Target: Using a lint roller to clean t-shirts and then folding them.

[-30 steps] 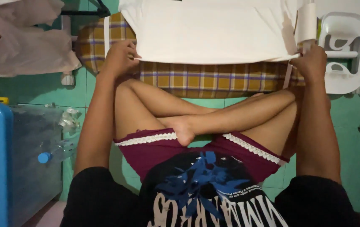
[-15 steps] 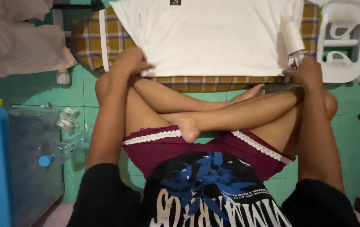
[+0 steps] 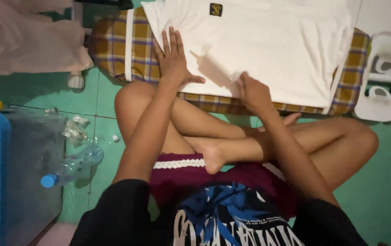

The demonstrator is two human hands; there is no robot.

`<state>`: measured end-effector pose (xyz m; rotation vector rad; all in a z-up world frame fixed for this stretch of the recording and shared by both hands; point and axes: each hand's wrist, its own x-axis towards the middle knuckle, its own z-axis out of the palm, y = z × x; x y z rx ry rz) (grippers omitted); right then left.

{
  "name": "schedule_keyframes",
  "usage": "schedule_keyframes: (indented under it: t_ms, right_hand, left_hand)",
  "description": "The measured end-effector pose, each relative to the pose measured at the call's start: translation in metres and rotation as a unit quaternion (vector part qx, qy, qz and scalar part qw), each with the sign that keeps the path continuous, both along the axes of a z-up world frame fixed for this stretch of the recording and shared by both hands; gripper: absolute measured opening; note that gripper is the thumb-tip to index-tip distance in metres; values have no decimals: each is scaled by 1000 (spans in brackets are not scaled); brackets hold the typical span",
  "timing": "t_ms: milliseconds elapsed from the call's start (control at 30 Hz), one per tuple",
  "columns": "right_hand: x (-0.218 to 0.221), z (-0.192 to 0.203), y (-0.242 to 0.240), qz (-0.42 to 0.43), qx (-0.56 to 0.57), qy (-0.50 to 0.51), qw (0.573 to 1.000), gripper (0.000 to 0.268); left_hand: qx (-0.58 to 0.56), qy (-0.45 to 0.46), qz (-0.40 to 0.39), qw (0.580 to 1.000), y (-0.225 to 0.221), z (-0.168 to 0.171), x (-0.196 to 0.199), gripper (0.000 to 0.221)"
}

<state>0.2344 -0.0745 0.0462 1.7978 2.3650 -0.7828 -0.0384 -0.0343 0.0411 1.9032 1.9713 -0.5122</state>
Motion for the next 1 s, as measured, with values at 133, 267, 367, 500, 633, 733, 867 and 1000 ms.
schedule_keyframes:
  t_ms: [133, 267, 367, 500, 633, 733, 867, 1000]
  right_hand:
    - [-2, -28, 26, 10, 53, -87, 995, 33]
    - [23, -40, 79, -33, 104, -116, 987, 32]
    - [35, -38, 109, -82, 117, -88, 986, 34]
    - [38, -33, 124, -145, 113, -56, 981, 35]
    - [44, -36, 106, -194, 159, 27, 968, 32]
    - [26, -36, 86, -158, 213, 104, 958, 21]
    - [-28, -15, 67, -40, 132, 96, 986, 21]
    - [-55, -44, 79, 73, 116, 9, 991, 24]
  left_hand:
    - [-45, -27, 32, 998, 5, 10, 2, 167]
    - [-63, -35, 33, 997, 8, 5, 0, 169]
    - [-75, -32, 36, 996, 10, 9, 2, 171]
    - [-73, -26, 31, 996, 9, 12, 2, 166]
    - [34, -64, 49, 996, 13, -12, 5, 154]
    - [112, -30, 41, 992, 20, -20, 5, 154]
    - [-7, -26, 80, 996, 19, -3, 4, 162]
    - [-31, -36, 91, 995, 16, 6, -1, 160]
